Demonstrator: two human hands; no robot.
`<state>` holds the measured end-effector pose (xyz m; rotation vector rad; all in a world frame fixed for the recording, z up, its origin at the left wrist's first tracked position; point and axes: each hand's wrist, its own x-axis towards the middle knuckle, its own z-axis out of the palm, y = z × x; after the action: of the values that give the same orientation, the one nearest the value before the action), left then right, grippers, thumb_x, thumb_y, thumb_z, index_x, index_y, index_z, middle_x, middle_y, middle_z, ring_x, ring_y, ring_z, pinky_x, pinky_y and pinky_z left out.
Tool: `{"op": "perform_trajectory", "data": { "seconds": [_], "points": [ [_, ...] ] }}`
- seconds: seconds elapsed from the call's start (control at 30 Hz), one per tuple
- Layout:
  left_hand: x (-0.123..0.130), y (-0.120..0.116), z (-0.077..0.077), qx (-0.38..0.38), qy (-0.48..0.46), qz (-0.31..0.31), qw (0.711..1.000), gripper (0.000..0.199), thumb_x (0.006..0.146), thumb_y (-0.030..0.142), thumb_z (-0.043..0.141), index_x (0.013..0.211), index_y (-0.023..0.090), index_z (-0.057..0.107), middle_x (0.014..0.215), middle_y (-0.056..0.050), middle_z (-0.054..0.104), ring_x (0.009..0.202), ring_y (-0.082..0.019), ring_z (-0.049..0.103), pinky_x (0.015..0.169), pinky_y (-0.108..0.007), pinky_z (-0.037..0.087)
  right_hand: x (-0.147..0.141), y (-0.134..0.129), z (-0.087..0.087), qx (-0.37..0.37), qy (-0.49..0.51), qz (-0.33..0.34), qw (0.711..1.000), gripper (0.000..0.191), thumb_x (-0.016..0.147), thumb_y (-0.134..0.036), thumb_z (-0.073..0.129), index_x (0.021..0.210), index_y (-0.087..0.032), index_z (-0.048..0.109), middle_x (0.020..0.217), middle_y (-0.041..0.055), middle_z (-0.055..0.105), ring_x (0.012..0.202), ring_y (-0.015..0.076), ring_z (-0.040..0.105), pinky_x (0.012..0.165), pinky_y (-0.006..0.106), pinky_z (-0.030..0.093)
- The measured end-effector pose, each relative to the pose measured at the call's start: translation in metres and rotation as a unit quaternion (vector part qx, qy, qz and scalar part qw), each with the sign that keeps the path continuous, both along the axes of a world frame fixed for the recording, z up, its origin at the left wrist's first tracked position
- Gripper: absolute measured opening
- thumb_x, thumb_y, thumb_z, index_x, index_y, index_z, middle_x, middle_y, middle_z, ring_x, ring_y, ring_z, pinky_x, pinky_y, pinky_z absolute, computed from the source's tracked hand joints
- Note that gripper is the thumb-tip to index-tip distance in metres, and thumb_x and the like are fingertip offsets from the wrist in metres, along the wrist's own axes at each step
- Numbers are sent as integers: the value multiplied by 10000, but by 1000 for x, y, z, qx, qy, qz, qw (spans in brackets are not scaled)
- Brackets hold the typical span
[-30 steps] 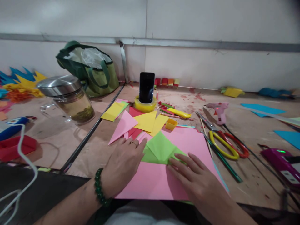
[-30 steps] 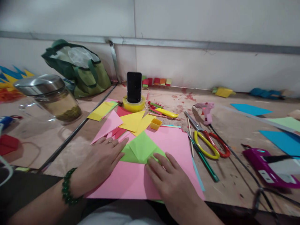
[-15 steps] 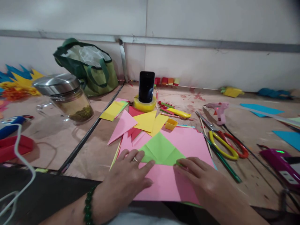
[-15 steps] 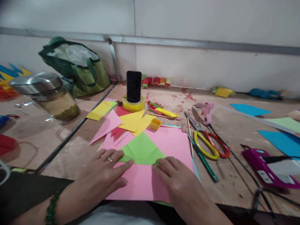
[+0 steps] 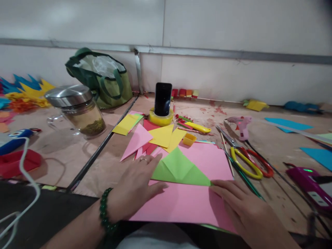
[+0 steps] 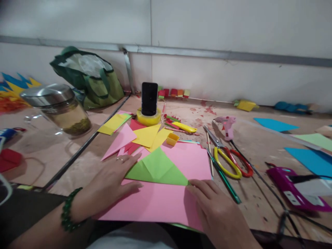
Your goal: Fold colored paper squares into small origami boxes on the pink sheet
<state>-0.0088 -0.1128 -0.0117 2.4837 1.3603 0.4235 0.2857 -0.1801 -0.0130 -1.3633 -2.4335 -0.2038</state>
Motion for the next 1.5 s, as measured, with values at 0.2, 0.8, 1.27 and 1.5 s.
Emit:
{"op": "perform_trajectory", "data": {
  "seconds": [0.2,0.8,1.27,1.5],
  "points": [
    [10,3,-4,-41,-127,8,991,584,787,69,608,1342,157,445,779,1,614,692,-152,577,646,-278,494,0,0,-3,3,22,-7,1000,260,912,-170,429,1101,-197,605,1042,73,683,942,196,653,763,307,568],
    [-3,-39,8,235,-61,-163,956,265,878,109,516,1105,184,630,979,-35,684,928,-196,574,874,-381,389,-47,10,20,33,162,118,979,286,819,-1,444,890,-197,639,792,43,725,747,135,676,656,212,561],
    [-9,-12,-2,144,-4,-199,969,285,944,103,345,1042,165,605,943,-49,688,843,-201,579,788,-381,378,-25,2,-12,-41,138,37,989,551,595,13,392,1085,-165,571,971,81,711,921,187,671,774,299,581],
    [-2,-13,0,106,-8,-200,974,304,935,88,323,979,160,615,851,-65,657,775,-203,555,687,-339,402,-33,3,1,-26,106,52,993,434,672,11,408,993,-174,634,883,53,729,832,176,676,712,276,579]
  ]
}}
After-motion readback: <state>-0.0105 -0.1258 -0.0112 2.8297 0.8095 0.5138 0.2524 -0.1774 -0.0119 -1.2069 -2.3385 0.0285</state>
